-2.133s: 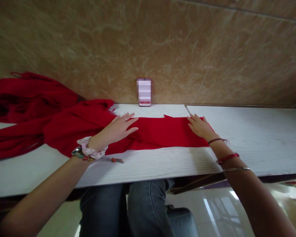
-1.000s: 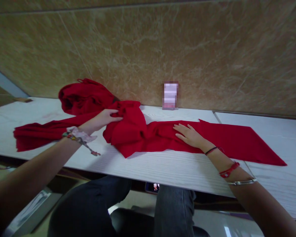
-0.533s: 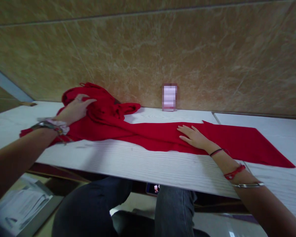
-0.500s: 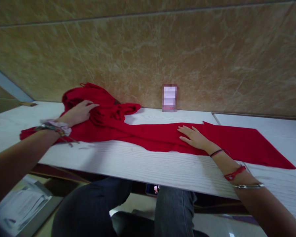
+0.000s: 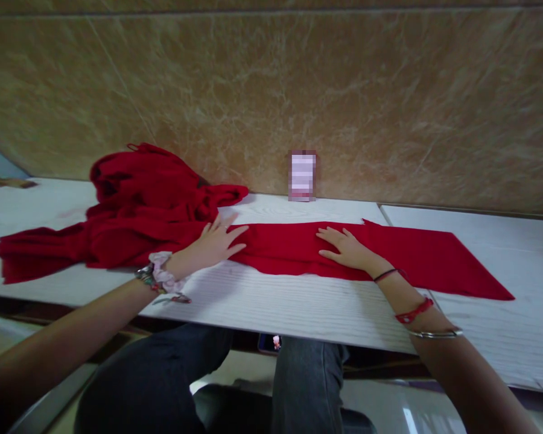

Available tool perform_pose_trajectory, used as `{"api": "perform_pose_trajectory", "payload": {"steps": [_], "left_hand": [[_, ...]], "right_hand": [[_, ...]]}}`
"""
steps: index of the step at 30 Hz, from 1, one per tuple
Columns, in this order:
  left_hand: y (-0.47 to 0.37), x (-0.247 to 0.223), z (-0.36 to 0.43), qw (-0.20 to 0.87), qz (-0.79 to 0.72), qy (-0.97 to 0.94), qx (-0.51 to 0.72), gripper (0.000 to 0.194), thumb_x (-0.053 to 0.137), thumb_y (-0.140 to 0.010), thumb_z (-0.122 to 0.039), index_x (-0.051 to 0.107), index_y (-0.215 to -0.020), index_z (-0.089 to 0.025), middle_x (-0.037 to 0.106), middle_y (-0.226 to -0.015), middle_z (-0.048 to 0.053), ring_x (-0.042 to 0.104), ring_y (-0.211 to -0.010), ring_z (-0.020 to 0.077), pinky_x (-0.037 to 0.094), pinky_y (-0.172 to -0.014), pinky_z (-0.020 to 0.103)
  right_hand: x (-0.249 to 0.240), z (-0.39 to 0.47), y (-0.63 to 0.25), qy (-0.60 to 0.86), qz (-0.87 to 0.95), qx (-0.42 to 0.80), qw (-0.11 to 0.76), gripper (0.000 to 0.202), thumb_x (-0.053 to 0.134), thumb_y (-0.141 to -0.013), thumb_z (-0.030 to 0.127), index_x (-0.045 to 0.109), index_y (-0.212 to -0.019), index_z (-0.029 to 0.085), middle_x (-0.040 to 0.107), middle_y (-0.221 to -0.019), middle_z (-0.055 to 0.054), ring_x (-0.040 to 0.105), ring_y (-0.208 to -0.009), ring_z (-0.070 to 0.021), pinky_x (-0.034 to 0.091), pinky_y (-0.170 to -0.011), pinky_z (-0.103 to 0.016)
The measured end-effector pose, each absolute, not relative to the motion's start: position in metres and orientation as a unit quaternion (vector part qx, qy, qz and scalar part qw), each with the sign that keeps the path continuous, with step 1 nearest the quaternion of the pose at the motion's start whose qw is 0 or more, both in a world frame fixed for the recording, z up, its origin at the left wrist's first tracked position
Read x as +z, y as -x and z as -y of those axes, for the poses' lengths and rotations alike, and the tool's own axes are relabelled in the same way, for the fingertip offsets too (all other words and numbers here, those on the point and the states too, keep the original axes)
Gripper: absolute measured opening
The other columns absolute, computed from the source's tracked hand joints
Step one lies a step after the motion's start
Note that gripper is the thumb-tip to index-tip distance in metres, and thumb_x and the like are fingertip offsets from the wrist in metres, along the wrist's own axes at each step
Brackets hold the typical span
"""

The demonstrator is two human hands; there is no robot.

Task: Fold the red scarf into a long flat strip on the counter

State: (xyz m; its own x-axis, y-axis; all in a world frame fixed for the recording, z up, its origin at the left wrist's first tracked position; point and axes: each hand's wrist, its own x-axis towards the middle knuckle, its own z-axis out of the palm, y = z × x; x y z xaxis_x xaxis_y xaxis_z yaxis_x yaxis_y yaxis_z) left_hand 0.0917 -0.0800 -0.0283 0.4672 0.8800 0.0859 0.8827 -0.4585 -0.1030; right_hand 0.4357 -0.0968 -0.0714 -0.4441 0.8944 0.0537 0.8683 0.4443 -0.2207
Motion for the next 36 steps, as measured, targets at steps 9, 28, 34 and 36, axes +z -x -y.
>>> {"api": "perform_pose_trajectory", "payload": {"steps": [9, 28, 34, 36], "left_hand": [[-0.130, -0.057, 0.054, -0.024, 0.204, 0.974, -0.100, 0.028, 0.039, -0.094, -0.025, 0.059, -0.113, -0.017, 0.059, -0.121, 0.007, 0.052, -0.116, 0.0161, 0.037, -0.101, 0.030], [-0.135, -0.053, 0.068, -0.011, 0.170, 0.982, -0.076, 0.025, 0.043, -0.090, -0.023, 0.064, -0.103, -0.019, 0.062, -0.102, 0.005, 0.059, -0.093, 0.0161, 0.046, -0.085, 0.027], [-0.126, -0.053, 0.056, -0.024, 0.219, 0.970, -0.105, 0.046, 0.037, -0.069, -0.001, 0.062, -0.104, -0.017, 0.060, -0.114, 0.006, 0.056, -0.106, 0.0166, 0.043, -0.097, 0.030], [-0.122, -0.052, 0.054, -0.035, 0.265, 0.955, -0.126, 0.050, 0.034, -0.066, -0.001, 0.061, -0.106, -0.016, 0.063, -0.112, 0.005, 0.058, -0.103, 0.0162, 0.045, -0.096, 0.030]], "right_hand": [[-0.072, 0.099, -0.434, 0.507, 0.854, 0.078, 0.088, 0.054, 0.040, -0.090, 0.049, 0.042, -0.138, 0.024, 0.036, -0.147, -0.010, 0.028, -0.136, -0.0295, 0.018, -0.107, -0.063], [-0.083, 0.165, -0.566, 0.688, 0.721, -0.016, 0.076, 0.049, 0.034, -0.092, 0.044, 0.044, -0.136, 0.026, 0.040, -0.144, -0.010, 0.034, -0.134, -0.0293, 0.032, -0.103, -0.059], [-0.080, 0.168, -0.565, 0.684, 0.727, -0.004, 0.064, 0.052, 0.030, -0.093, 0.044, 0.040, -0.139, 0.023, 0.036, -0.146, -0.011, 0.029, -0.136, -0.0279, 0.027, -0.106, -0.058], [-0.080, 0.167, -0.568, 0.675, 0.734, -0.001, 0.067, 0.051, 0.030, -0.092, 0.043, 0.041, -0.139, 0.024, 0.038, -0.146, -0.009, 0.030, -0.136, -0.0269, 0.026, -0.106, -0.057]]}}
